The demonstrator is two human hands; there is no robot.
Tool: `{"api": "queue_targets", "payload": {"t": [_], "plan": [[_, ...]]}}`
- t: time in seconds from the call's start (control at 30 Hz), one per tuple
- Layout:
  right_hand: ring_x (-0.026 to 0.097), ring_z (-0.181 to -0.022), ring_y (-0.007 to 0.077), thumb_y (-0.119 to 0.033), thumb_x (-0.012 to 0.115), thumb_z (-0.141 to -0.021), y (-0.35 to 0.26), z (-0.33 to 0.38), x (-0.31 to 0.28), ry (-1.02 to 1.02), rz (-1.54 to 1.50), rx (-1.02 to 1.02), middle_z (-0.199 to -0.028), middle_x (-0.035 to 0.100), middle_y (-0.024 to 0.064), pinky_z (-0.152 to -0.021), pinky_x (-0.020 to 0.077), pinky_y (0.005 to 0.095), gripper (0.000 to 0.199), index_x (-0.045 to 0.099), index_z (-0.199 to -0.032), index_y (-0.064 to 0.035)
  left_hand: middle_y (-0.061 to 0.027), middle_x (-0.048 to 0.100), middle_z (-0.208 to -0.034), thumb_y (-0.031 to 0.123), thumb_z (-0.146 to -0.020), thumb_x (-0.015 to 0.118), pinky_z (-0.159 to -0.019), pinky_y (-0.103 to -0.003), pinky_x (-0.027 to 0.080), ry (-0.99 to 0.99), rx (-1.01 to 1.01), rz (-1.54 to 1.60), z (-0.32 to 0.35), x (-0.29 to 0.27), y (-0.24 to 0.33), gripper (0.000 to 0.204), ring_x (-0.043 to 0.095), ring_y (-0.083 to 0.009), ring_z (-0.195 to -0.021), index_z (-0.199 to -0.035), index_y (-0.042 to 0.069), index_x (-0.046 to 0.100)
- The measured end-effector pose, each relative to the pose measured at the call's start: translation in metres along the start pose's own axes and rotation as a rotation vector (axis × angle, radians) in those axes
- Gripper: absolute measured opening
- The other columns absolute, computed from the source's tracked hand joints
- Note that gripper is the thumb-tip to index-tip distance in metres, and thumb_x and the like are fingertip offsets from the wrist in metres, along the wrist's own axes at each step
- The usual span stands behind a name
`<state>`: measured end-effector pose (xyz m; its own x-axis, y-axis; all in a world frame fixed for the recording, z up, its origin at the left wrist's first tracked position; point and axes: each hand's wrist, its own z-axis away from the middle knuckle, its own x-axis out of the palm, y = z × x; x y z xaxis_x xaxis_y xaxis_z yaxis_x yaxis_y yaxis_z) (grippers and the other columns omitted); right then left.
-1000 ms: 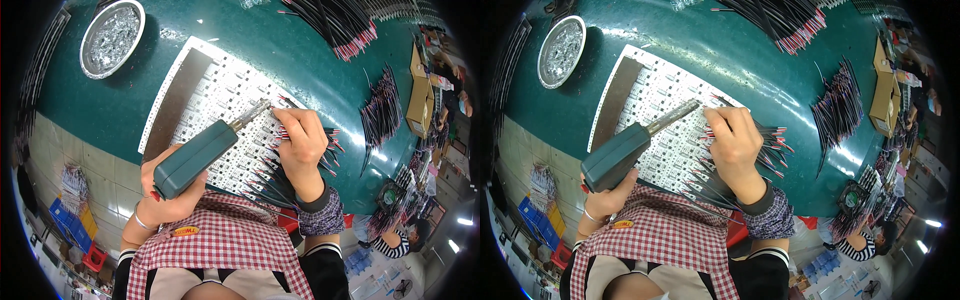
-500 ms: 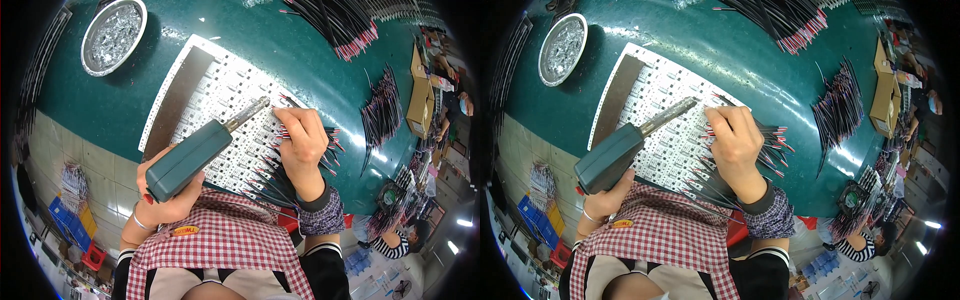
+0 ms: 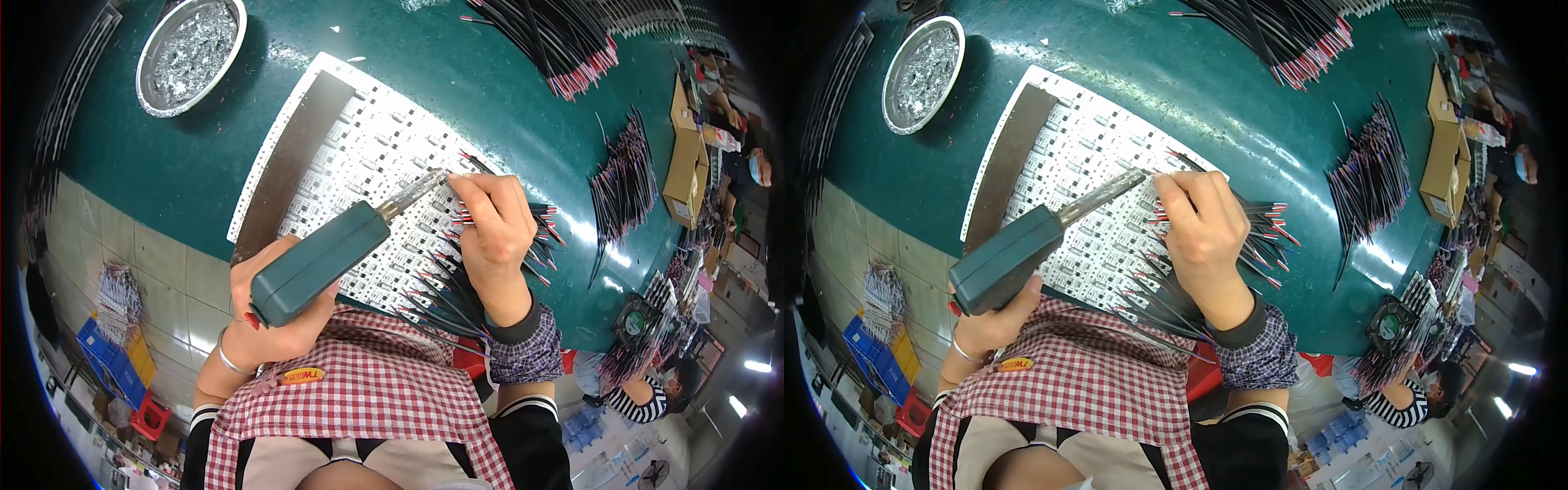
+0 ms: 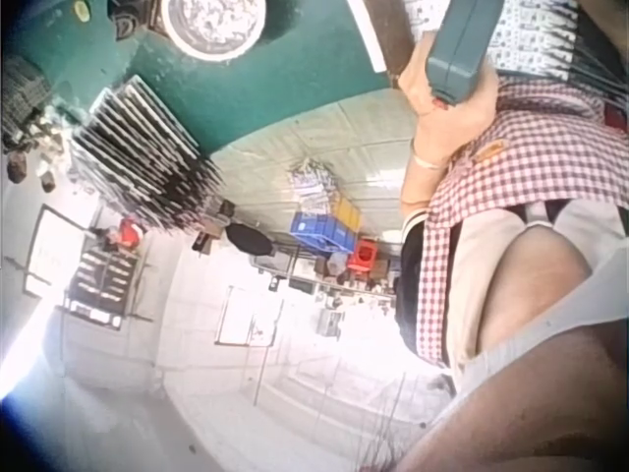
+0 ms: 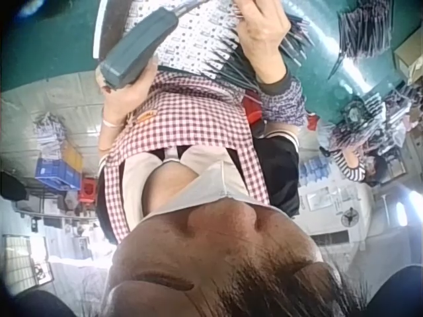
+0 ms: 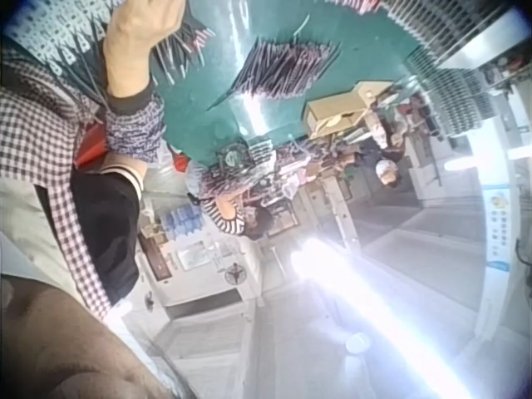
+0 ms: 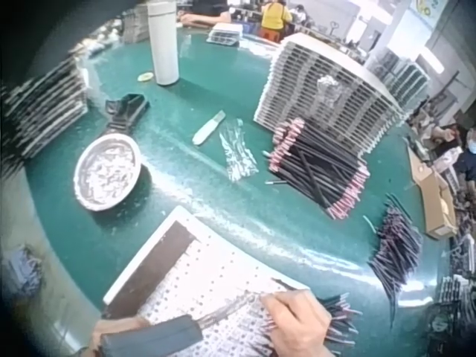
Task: The person places a finished circuit board onto a stack, positions a new circuit board on the workbench, and solders wires onto it using a soldering tool.
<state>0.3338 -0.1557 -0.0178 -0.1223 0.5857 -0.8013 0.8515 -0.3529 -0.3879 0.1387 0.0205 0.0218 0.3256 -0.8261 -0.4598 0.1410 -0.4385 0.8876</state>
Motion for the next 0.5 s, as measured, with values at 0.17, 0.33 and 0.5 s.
{"api": "queue_targets", "payload": {"t": [0.17, 0.33, 0.5], "plan": [[0.061, -0.074, 0.0241, 0.008, 0.064, -0.062, 0.0003, 0.0001, -0.0003, 0.008, 0.008, -0.014, -0.084, 0.063, 0.0079, -0.059, 0.0495, 0.0346, 0.034, 0.07, -0.094, -0.0026, -0.015, 0.067, -0.081, -0.006, -0.068, 0.071, -0.06, -0.031, 0.053, 0.104, -0.052, 0.095, 0.0117, 0.0044, -0.0049, 0.017, 0.066, -0.0252, -0.065, -0.084, -0.006, 0.068], [0.061, -0.074, 0.0241, 0.008, 0.064, -0.062, -0.0012, 0.0005, -0.0004, 0.016, 0.001, -0.019, -0.084, 0.063, 0.0081, -0.059, 0.0495, 0.0344, 0.033, 0.07, -0.093, -0.0025, -0.0147, 0.066, -0.082, -0.006, -0.068, 0.072, -0.059, -0.031, 0.052, 0.078, -0.005, 0.08, 0.0047, 0.0037, 0.002, 0.017, 0.065, -0.0248, -0.065, -0.084, -0.006, 0.067], [0.061, -0.074, 0.0241, 0.007, 0.064, -0.063, -0.0026, -0.0003, -0.0015, 0.018, 0.004, -0.022, -0.083, 0.063, 0.0081, -0.059, 0.0496, 0.0344, 0.031, 0.07, -0.092, -0.0023, -0.0124, 0.063, -0.079, -0.005, -0.069, 0.072, -0.054, -0.031, 0.048, 0.063, 0.009, 0.055, 0.0041, 0.0043, 0.0011, 0.016, 0.06, -0.0233, -0.059, -0.084, -0.005, 0.066]]}}
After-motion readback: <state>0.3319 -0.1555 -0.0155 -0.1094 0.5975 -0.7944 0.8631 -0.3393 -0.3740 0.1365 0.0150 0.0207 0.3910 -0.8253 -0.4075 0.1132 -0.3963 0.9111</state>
